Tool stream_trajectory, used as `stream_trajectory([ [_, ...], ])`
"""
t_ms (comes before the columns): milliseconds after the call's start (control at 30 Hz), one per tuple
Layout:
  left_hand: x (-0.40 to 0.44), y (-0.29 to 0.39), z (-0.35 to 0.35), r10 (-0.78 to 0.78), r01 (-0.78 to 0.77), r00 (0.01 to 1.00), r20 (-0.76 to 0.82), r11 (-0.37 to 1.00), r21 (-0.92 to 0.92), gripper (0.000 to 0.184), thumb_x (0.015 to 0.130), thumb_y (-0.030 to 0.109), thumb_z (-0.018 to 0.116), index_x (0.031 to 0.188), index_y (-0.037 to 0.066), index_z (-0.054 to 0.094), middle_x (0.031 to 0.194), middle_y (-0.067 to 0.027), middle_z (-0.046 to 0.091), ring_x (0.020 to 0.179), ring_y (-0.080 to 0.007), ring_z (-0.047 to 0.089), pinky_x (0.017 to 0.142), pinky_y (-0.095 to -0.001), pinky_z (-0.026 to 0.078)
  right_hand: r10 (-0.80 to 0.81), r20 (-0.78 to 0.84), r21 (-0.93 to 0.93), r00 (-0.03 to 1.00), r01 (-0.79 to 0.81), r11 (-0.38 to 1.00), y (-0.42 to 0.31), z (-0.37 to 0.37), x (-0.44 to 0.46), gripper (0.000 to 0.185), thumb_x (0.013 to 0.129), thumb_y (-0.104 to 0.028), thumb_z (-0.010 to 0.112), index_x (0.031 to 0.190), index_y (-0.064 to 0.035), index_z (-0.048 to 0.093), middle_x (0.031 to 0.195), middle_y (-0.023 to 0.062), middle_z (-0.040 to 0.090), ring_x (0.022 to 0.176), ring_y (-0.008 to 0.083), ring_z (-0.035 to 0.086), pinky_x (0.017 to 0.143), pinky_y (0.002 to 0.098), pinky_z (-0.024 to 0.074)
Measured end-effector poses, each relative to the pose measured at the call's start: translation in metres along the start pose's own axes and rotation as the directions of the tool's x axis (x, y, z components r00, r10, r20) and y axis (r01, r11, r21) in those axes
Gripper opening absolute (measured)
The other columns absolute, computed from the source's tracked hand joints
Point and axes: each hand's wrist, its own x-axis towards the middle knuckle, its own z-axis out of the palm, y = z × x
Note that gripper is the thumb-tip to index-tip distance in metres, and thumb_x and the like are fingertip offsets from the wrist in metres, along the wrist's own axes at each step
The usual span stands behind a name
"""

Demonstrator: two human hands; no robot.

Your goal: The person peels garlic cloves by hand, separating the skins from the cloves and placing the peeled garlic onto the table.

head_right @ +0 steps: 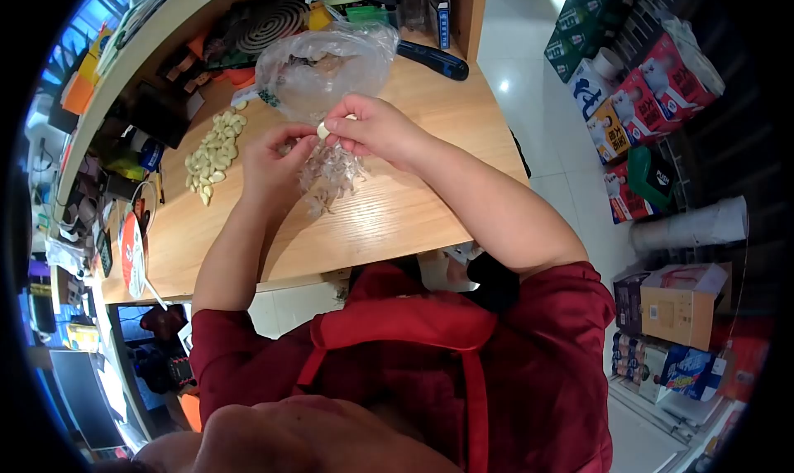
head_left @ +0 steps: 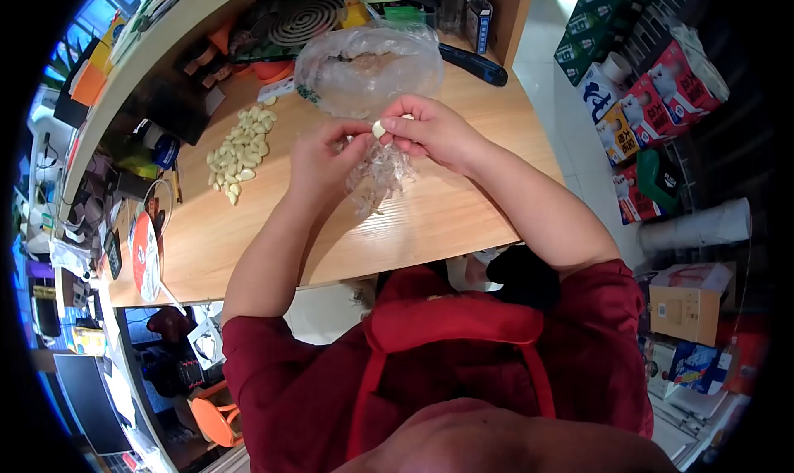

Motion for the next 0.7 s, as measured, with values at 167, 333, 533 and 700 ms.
stream_trajectory([
  [167,-0.002,0.011,-0.001,0.086,-0.087,0.996,0.014,0.981,0.173,0.012,0.073,0.006,0.065,0.084,-0.001,0.064,0.073,-0.0062,0.062,0.066,-0.0107,0.055,0.06,-0.0237,0.044,-0.007,-0.036,-0.053,0.999,0.005,0.999,0.003,0.002,0.0,0.011,0.088,-0.014,0.053,0.093,-0.0042,0.051,0.08,0.0053,0.058,0.059,0.005,0.045,0.051,0.0173,0.0363],
  [333,-0.001,0.002,0.001,0.121,-0.112,0.992,-0.023,0.966,0.234,0.012,0.074,0.007,0.063,0.082,-0.001,0.064,0.072,-0.0061,0.062,0.065,-0.0109,0.056,0.06,-0.0243,0.045,-0.076,-0.056,-0.17,0.995,0.066,0.983,0.004,0.007,0.0,0.011,0.087,-0.015,0.055,0.092,-0.0052,0.052,0.078,0.0018,0.057,0.06,0.0056,0.048,0.052,0.019,0.0401],
  [533,-0.001,0.001,0.007,0.177,-0.163,0.984,-0.021,0.942,0.295,0.01,0.075,0.007,0.062,0.081,-0.001,0.063,0.072,-0.004,0.061,0.064,-0.0097,0.055,0.059,-0.0232,0.045,-0.21,-0.035,-0.301,0.977,0.19,0.934,-0.001,0.006,-0.008,0.017,0.084,-0.018,0.059,0.088,-0.0026,0.054,0.073,0.0029,0.057,0.06,0.0083,0.053,0.054,0.0227,0.0444],
  [700,-0.001,0.001,0.005,0.182,-0.178,0.983,-0.022,0.976,0.123,0.011,0.073,0.007,0.065,0.082,0.001,0.064,0.072,-0.0043,0.062,0.063,-0.0102,0.055,0.059,-0.0239,0.045,-0.16,-0.045,-0.328,0.986,0.137,0.935,-0.008,0.004,-0.011,0.012,0.085,-0.016,0.057,0.087,-0.0044,0.052,0.075,0.0012,0.057,0.06,0.0062,0.051,0.053,0.0209,0.044],
])
